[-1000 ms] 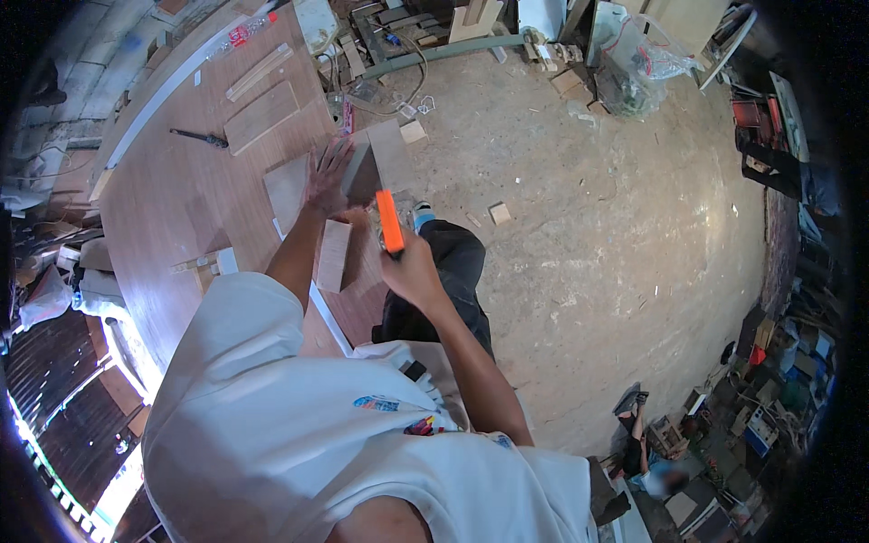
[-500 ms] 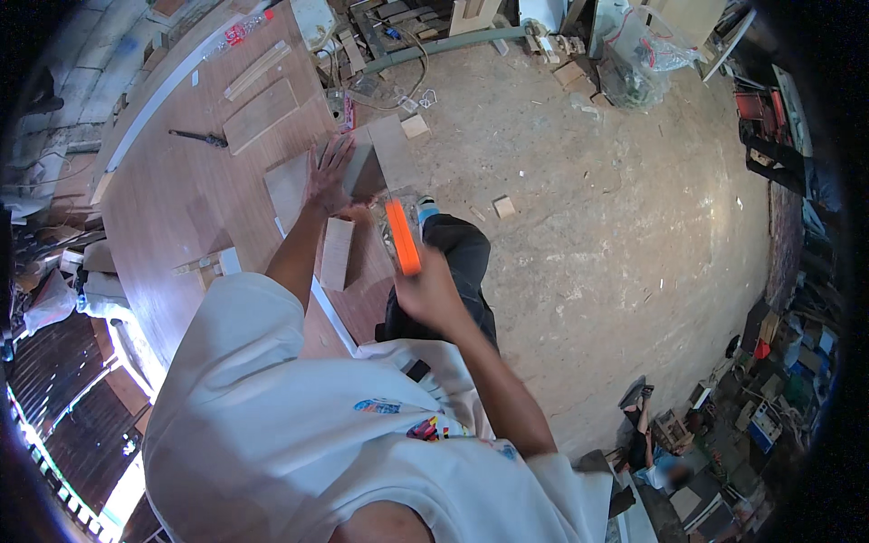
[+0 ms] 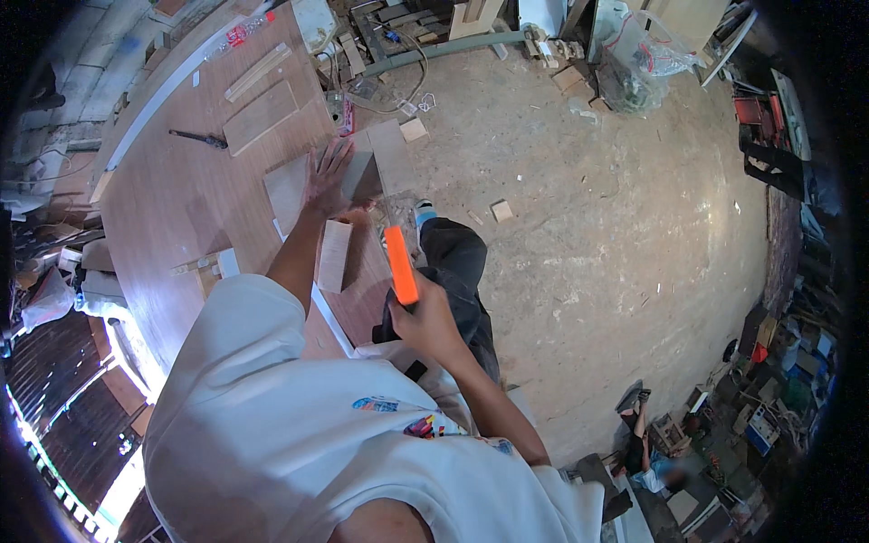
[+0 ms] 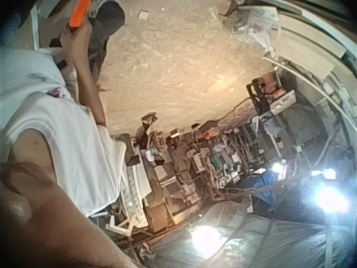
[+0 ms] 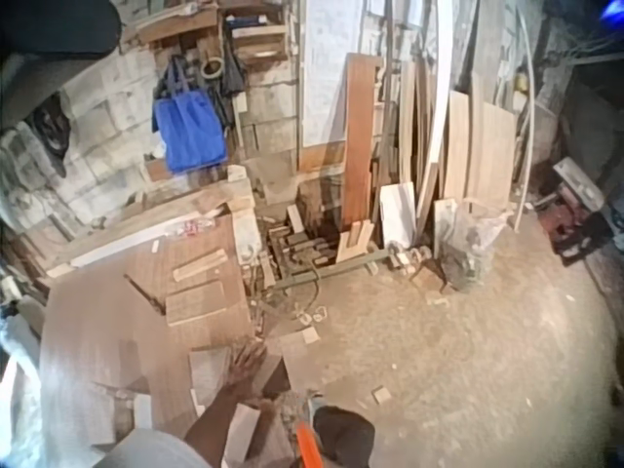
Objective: The person is sawing a piece of wood as part of a woodworking project.
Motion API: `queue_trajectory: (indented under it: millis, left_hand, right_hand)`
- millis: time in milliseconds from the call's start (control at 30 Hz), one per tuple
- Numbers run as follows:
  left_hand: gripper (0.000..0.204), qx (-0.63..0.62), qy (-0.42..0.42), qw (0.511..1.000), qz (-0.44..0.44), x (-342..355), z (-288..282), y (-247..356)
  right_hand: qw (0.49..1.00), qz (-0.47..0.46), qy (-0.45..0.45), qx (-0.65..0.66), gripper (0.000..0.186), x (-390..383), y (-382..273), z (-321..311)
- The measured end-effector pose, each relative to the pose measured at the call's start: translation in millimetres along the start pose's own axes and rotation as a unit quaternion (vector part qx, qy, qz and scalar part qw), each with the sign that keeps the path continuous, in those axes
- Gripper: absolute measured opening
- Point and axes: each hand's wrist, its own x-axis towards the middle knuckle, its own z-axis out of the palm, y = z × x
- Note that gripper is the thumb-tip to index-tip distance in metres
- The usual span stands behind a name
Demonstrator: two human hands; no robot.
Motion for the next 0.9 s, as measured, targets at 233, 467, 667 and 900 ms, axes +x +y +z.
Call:
queue_trajectory:
  millis: [233, 467, 667, 900]
  left_hand:
    - [0.12, 0.215, 0.117, 0.969, 0.017, -1, 28, -22]
    - [0.126, -0.035, 0.025, 0.999, 0.0, -4, 2, -5]
    - [0.128, 0.075, -0.001, 0.997, 0.028, 22, 15, 15]
    - [0.131, -0.004, 0.063, 0.998, 0.014, 12, 18, -13]
  right_hand:
    - [0.997, 0.073, -0.029, 0.009, 0.01, 67, 13, 31]
    - [0.99, 0.121, -0.057, 0.035, 0.011, -53, -55, -25]
    - [0.999, 0.029, -0.012, -0.022, 0.008, 71, 57, -7]
    - [1.0, 0.018, -0.024, -0.004, 0.009, 55, 18, 10]
